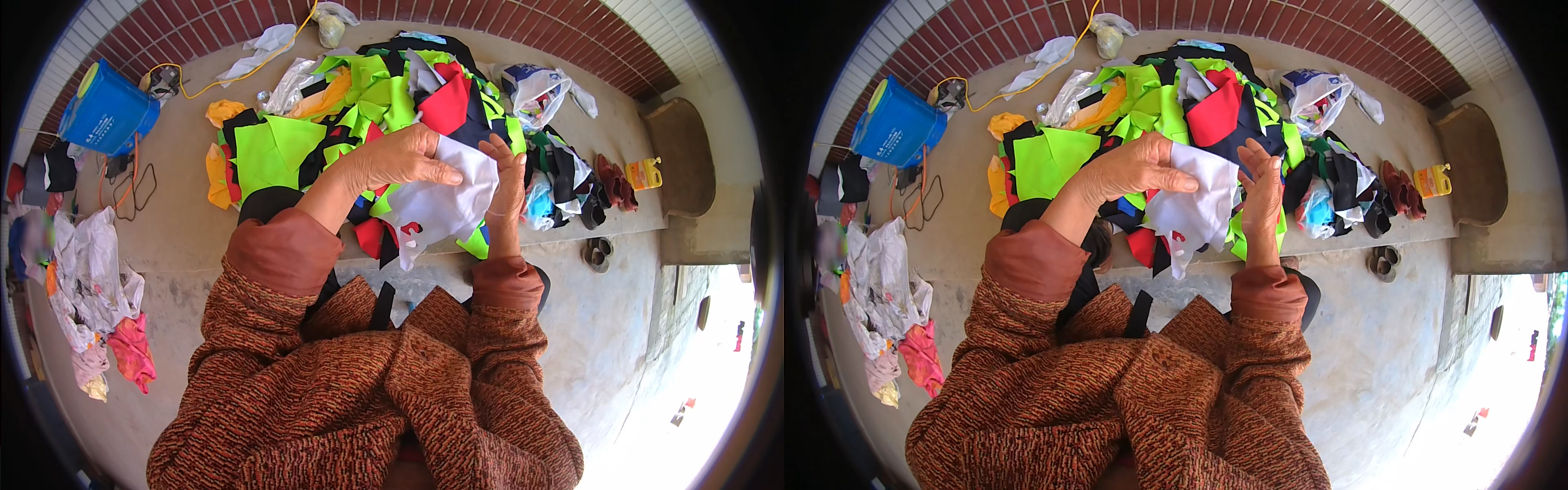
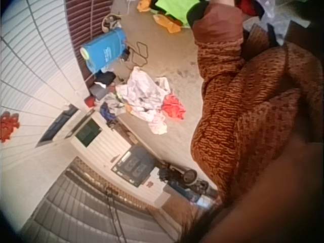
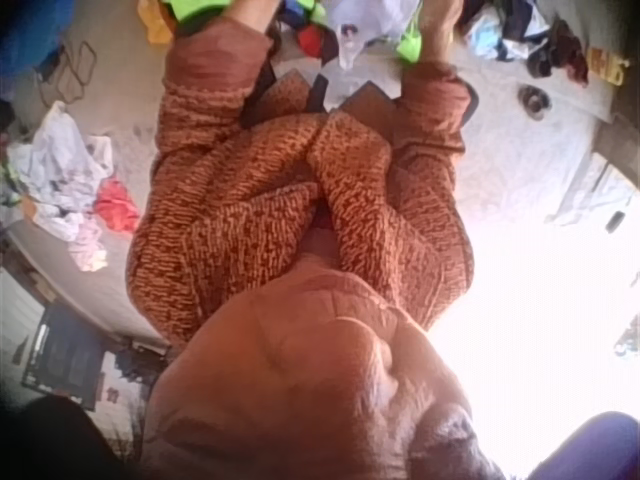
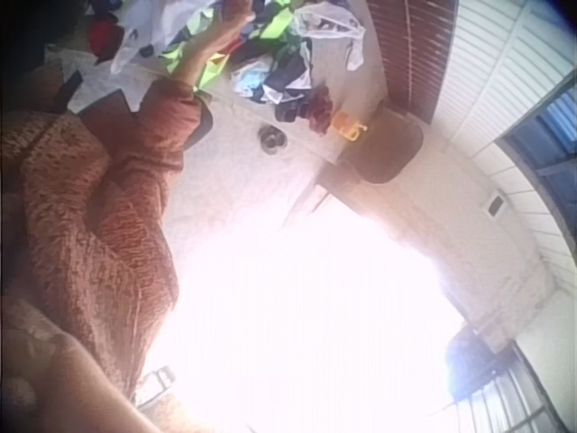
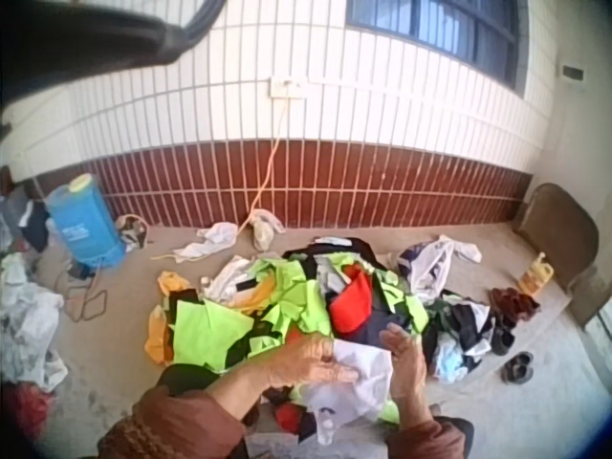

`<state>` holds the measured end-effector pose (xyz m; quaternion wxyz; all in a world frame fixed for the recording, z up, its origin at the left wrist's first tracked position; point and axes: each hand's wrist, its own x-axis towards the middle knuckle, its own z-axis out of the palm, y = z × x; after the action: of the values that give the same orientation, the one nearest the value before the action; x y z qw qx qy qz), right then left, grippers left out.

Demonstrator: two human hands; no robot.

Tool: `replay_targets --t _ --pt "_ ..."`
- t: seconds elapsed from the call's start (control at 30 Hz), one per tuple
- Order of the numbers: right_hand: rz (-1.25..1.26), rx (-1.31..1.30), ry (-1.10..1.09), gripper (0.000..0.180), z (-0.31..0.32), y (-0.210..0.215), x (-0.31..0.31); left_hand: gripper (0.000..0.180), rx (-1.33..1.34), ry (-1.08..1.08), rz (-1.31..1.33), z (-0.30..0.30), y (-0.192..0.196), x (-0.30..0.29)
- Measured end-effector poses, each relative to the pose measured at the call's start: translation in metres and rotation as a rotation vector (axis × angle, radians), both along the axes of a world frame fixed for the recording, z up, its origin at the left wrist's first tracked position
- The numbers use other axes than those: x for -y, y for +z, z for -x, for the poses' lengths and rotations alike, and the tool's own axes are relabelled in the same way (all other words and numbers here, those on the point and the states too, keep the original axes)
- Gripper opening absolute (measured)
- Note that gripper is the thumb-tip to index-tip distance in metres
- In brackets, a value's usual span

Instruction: The person sits on the floor and sorts through a large pile of colorful fabric pieces. They pick up individual pieces, unfold them, and place them back into the pile or to the side.

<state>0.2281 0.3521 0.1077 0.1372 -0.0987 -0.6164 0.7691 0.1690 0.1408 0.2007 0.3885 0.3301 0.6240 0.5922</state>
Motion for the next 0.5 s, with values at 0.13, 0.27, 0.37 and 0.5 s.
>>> replay_targets --t 0.13,0.27,0.37,0.5 --pt "-0.03 -0.215 0.057 0.071 -0.004 0.006 0.009 0.026 -0.031 0.149 0.046 0.001 0.002 0.0" --pt "-0.03 -0.274 0.229 0.068 -0.012 0.021 0.018 0.03 -0.041 0.202 -0.001 0.006 -0.017 -0.002" --pt "-0.085 -0.301 0.195 0.042 -0.012 0.02 0.025 0.029 -0.126 0.243 0.061 0.006 -0.016 -0.004" --pt "-0.188 -0.26 0.062 0.025 -0.013 0.024 0.03 0.02 -0.302 0.305 0.237 0.004 -0.009 -0.003"
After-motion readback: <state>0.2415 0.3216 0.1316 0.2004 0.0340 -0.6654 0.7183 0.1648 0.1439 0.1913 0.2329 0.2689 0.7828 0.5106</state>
